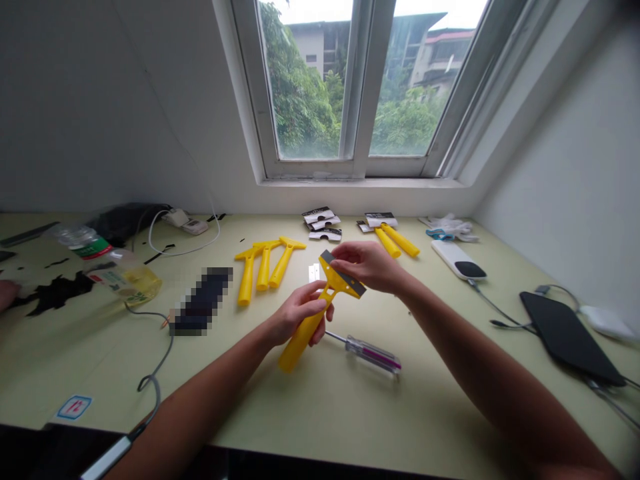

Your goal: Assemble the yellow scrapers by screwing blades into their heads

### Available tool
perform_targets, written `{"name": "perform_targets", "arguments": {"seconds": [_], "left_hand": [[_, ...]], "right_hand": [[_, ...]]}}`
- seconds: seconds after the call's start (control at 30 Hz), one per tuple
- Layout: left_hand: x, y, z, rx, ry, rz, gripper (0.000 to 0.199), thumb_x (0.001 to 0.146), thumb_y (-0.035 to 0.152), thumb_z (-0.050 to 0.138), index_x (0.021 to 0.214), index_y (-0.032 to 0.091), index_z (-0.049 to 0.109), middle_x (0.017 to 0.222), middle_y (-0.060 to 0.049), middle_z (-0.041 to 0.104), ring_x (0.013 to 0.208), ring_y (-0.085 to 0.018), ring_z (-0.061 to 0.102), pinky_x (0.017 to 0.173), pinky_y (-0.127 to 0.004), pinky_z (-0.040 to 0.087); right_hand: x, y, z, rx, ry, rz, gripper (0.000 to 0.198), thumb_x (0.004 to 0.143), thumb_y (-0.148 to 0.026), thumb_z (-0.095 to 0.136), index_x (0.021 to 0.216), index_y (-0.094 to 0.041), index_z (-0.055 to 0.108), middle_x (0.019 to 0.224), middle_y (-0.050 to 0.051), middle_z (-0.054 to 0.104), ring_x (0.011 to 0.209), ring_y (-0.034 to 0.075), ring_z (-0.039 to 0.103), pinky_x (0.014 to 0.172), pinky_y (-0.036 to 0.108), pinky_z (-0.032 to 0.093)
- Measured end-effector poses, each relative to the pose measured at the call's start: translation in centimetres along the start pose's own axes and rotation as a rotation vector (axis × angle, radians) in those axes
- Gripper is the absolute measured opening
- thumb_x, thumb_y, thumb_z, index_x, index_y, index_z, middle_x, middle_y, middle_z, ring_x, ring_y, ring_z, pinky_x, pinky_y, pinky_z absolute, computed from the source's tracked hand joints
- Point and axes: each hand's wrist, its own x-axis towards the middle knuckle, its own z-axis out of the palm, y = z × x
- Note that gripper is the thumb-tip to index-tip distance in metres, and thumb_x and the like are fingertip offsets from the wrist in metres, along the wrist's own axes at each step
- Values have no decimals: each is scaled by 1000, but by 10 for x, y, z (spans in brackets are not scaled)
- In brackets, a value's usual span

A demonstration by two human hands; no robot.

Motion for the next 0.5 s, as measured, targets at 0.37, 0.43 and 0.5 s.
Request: {"name": "perform_targets", "arguments": {"seconds": [0.37,0.43,0.5], "left_hand": [[3,-2,13,26,236,-9,30,86,44,60,83,15,53,57,1,57,36,-11,54,32,-18,39],[3,-2,13,39,257,-17,30,83,43,64,85,14,55,56,1,58,35,-11,54,31,-18,39],[3,-2,12,46,283,-10,30,81,42,66,85,13,57,56,1,59,33,-11,52,30,-18,38]], "right_hand": [[-7,-23,19,-95,-109,107,20,79,-37,65,77,-17,64,65,0,64,52,9,55,49,20,40],[-7,-24,18,-75,-147,140,21,80,-38,64,78,-17,62,65,-1,64,49,9,55,46,21,39],[-7,-26,17,-76,-162,137,21,81,-39,62,79,-18,62,65,-1,64,49,9,55,47,21,39]]}}
